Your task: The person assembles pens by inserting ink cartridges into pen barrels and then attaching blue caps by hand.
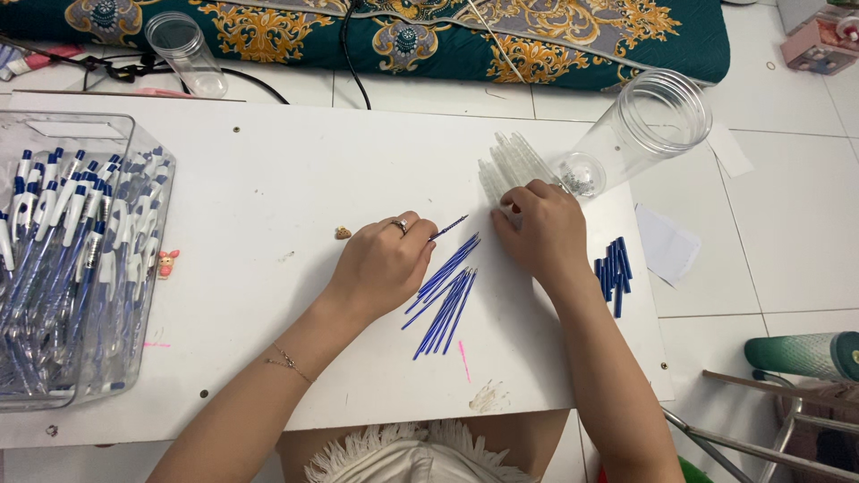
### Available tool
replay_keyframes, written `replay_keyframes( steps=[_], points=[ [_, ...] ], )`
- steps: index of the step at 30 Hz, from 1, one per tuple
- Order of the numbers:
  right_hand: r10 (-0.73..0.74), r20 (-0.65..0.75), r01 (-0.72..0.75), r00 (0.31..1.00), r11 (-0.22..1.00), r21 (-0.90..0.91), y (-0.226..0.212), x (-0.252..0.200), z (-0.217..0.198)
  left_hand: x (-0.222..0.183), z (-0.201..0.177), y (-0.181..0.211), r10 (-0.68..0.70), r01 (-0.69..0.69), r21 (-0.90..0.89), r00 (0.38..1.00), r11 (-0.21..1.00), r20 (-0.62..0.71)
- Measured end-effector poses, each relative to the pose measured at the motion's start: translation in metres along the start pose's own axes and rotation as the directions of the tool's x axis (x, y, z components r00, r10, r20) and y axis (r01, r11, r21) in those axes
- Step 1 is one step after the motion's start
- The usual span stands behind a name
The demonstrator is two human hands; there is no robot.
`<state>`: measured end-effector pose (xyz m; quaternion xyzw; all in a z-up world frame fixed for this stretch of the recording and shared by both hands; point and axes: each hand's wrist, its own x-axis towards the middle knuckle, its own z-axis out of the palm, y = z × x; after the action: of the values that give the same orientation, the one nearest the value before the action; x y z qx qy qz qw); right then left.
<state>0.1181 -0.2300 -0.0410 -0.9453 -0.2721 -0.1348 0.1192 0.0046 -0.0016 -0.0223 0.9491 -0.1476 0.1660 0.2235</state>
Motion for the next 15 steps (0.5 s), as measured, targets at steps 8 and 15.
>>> replay_keyframes(
  steps=[8, 15],
  points=[
    [0.068, 0.068, -0.071, 0.995, 0.997, 0.041, -0.001, -0.004, 0.007, 0.000, 0.000, 0.000, -0.004, 0.004, 0.014, 1.000, 1.000, 0.007],
    [0.329, -0.200, 0.003, 0.923, 0.514, 0.858, -0.012, 0.002, -0.012, 0.001, -0.002, 0.006, -0.003, 0.001, -0.036, 0.999, 0.999, -0.038]
  ],
)
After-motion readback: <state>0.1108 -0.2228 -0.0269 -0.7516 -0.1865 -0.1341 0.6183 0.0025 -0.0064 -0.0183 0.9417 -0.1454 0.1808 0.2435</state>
